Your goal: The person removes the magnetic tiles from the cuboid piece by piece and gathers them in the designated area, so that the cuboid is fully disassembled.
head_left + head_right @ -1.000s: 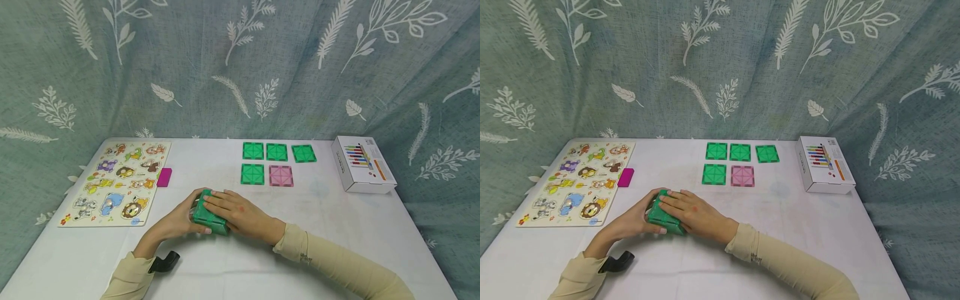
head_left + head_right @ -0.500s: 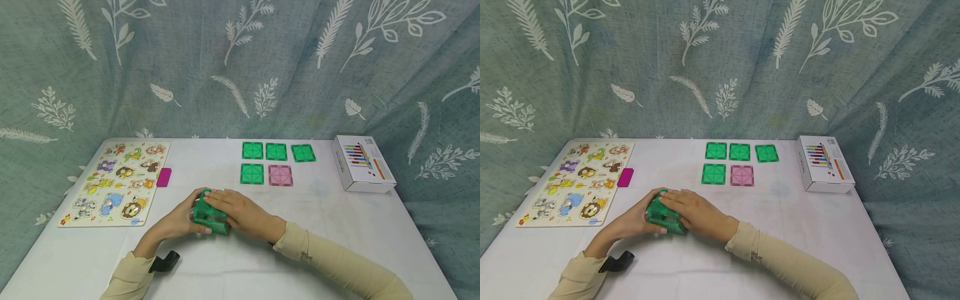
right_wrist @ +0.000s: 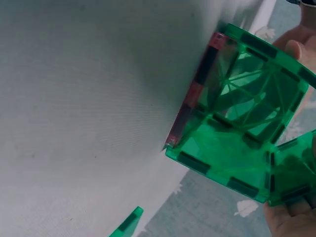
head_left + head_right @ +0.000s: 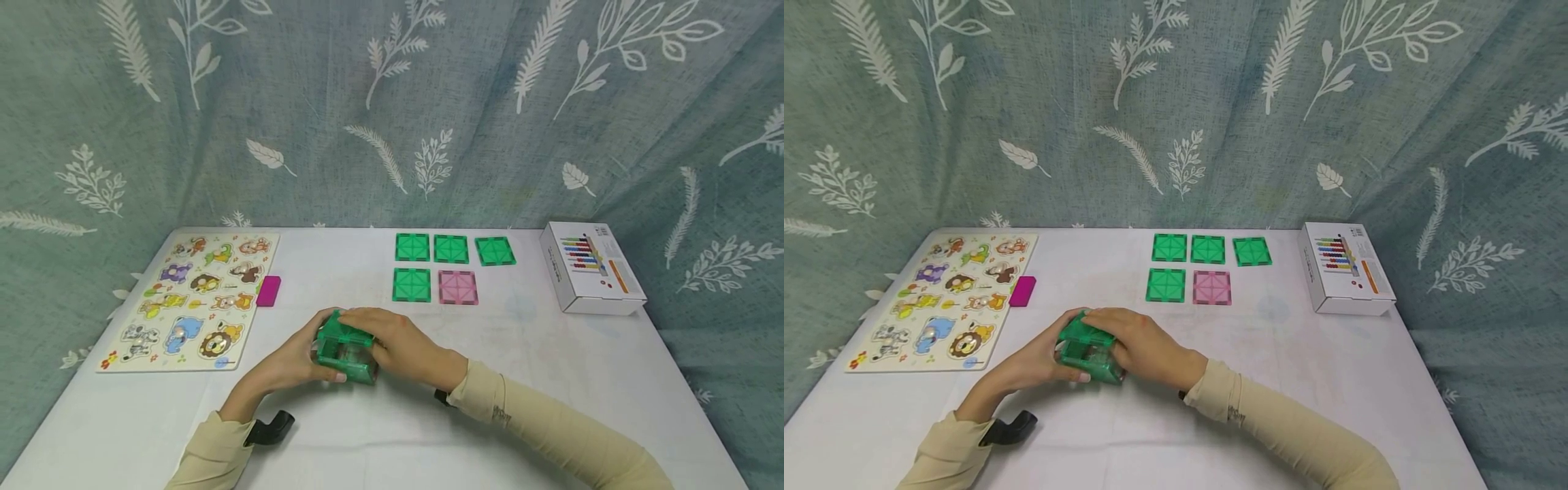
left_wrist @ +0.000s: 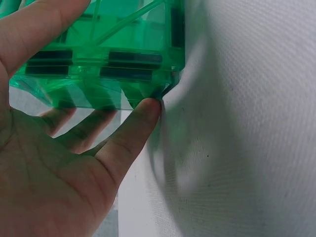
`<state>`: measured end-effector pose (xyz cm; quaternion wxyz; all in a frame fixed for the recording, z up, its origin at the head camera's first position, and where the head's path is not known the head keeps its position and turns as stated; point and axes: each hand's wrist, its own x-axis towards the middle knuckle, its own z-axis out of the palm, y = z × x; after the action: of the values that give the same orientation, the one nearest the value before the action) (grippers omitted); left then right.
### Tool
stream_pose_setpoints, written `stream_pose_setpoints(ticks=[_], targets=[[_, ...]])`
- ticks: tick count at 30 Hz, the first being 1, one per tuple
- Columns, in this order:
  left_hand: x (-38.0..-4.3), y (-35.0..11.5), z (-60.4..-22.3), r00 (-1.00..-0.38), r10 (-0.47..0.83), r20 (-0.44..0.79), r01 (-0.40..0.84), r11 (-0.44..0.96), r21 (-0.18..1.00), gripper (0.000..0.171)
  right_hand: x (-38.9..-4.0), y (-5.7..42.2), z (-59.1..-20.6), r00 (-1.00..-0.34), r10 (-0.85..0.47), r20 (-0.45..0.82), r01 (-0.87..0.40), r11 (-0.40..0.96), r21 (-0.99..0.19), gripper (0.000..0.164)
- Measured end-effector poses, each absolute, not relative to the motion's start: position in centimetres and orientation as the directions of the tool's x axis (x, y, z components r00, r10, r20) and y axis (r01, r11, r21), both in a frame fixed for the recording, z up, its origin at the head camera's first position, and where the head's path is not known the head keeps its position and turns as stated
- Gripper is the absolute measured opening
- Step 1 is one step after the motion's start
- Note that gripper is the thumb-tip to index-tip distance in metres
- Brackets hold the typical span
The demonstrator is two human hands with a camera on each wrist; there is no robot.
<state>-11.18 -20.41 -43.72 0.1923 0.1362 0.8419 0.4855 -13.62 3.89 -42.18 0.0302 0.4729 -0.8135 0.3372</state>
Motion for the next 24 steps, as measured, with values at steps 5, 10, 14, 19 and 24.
stream_pose_setpoints(ticks=[5,10,14,19,24], targets=[[-11.1,-20.4,-43.7,-0.892,0.404,-0.201,0.031,0.498,0.866,0.106,-14.1,3.9,-42.0,-0.623,-0.705,0.339,-0.708,0.325,-0.627,0.051],[-11.2,-20.4,-43.7,-0.893,0.387,-0.23,0.003,0.517,0.856,0.108,-14.7,3.7,-41.7,-0.711,-0.643,0.285,-0.576,0.302,-0.76,0.036],[-11.2,-20.4,-43.8,-0.891,0.387,-0.236,-0.003,0.515,0.857,0.111,-14.9,3.7,-41.8,-0.769,-0.601,0.216,-0.471,0.305,-0.828,0.032],[-11.2,-20.3,-43.8,-0.891,0.387,-0.236,-0.007,0.509,0.861,0.111,-15.1,3.7,-41.6,-0.809,-0.567,0.156,-0.393,0.324,-0.861,0.031],[-11.2,-20.4,-43.8,-0.889,0.392,-0.238,-0.012,0.499,0.866,0.111,-15.2,3.8,-41.3,-0.835,-0.541,0.101,-0.333,0.35,-0.876,0.026]])
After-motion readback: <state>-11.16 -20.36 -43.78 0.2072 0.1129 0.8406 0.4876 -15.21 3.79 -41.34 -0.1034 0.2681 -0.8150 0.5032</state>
